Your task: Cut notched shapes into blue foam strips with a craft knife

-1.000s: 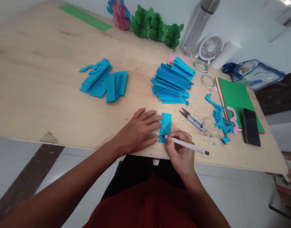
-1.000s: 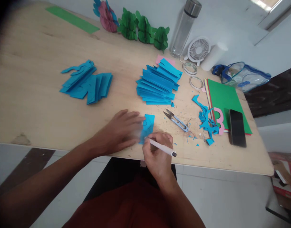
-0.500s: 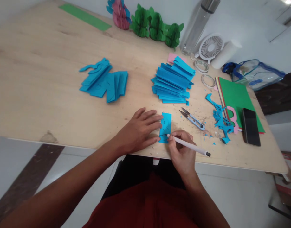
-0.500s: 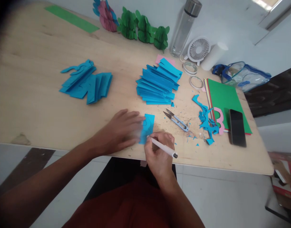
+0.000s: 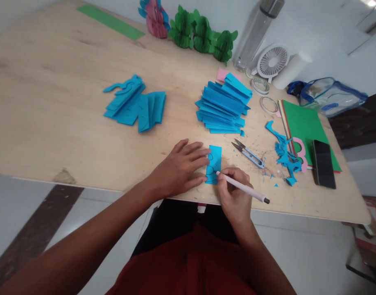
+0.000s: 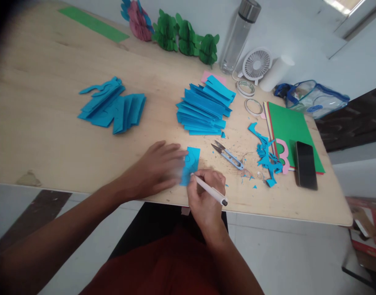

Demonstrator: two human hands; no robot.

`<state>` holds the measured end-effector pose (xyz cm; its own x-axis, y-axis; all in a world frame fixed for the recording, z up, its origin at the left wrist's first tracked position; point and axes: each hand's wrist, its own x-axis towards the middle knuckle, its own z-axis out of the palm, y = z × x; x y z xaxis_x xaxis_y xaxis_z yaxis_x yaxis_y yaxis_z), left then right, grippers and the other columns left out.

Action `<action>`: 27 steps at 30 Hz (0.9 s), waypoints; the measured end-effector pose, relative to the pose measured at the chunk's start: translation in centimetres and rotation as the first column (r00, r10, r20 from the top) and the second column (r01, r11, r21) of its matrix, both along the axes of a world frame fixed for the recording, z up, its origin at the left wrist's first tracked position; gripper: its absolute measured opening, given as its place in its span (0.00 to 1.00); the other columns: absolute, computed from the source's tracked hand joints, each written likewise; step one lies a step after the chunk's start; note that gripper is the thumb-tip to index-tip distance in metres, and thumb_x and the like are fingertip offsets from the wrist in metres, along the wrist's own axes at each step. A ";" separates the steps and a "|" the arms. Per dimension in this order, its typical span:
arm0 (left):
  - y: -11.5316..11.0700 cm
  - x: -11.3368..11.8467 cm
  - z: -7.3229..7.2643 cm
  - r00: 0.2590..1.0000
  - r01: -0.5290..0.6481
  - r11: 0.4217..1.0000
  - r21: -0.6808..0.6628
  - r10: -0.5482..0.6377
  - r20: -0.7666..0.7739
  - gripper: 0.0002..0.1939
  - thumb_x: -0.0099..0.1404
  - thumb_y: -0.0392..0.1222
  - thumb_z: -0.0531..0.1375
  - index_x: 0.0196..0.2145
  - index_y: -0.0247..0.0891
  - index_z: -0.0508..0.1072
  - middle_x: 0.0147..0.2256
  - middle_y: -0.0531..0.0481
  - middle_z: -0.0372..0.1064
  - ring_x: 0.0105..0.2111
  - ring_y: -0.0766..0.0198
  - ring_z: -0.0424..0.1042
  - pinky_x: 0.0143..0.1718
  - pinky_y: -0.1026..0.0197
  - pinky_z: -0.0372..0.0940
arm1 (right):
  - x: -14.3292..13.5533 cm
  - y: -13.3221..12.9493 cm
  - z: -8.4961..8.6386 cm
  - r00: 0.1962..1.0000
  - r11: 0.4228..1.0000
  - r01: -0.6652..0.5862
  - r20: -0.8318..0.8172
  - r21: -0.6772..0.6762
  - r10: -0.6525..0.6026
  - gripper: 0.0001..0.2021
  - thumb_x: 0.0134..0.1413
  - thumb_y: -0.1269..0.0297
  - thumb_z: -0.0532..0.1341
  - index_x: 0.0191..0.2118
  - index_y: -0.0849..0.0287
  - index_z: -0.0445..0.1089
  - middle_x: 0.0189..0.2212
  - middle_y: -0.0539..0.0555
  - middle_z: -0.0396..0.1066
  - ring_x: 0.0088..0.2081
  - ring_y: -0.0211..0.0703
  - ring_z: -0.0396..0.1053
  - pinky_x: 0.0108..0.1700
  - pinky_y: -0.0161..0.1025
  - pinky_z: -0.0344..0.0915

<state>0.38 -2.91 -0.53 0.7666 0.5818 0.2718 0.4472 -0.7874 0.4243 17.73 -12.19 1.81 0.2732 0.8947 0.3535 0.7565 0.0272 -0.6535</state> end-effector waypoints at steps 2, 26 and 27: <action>0.0 0.0 0.0 1.000 0.001 1.000 0.002 -0.001 0.003 0.17 0.65 0.46 0.58 0.51 0.43 0.70 0.62 0.47 0.65 0.64 0.47 0.57 0.66 0.38 0.45 | 0.0 -0.1 0.0 1.000 1.000 -0.009 0.009 0.005 0.009 0.05 0.59 0.64 0.57 0.32 0.54 0.68 0.28 0.50 0.74 0.33 0.45 0.70 0.45 0.48 0.62; 0.0 0.0 0.7 1.000 0.014 1.000 -0.003 -0.014 -0.017 0.19 0.67 0.47 0.58 0.53 0.40 0.70 0.61 0.42 0.65 0.64 0.46 0.58 0.65 0.37 0.46 | 1.2 -0.3 -0.5 0.974 0.982 -0.179 0.156 0.068 0.166 0.13 0.66 0.68 0.54 0.52 0.56 0.72 0.43 0.55 0.78 0.45 0.47 0.74 0.49 0.46 0.65; 0.0 0.0 0.8 1.000 0.010 1.000 -0.002 -0.010 -0.014 0.19 0.67 0.46 0.58 0.54 0.40 0.70 0.61 0.42 0.65 0.64 0.46 0.58 0.65 0.38 0.46 | 1.2 -0.3 -0.7 0.968 0.980 -0.181 0.193 0.080 0.163 0.13 0.66 0.69 0.54 0.52 0.57 0.72 0.42 0.56 0.78 0.45 0.47 0.74 0.48 0.46 0.65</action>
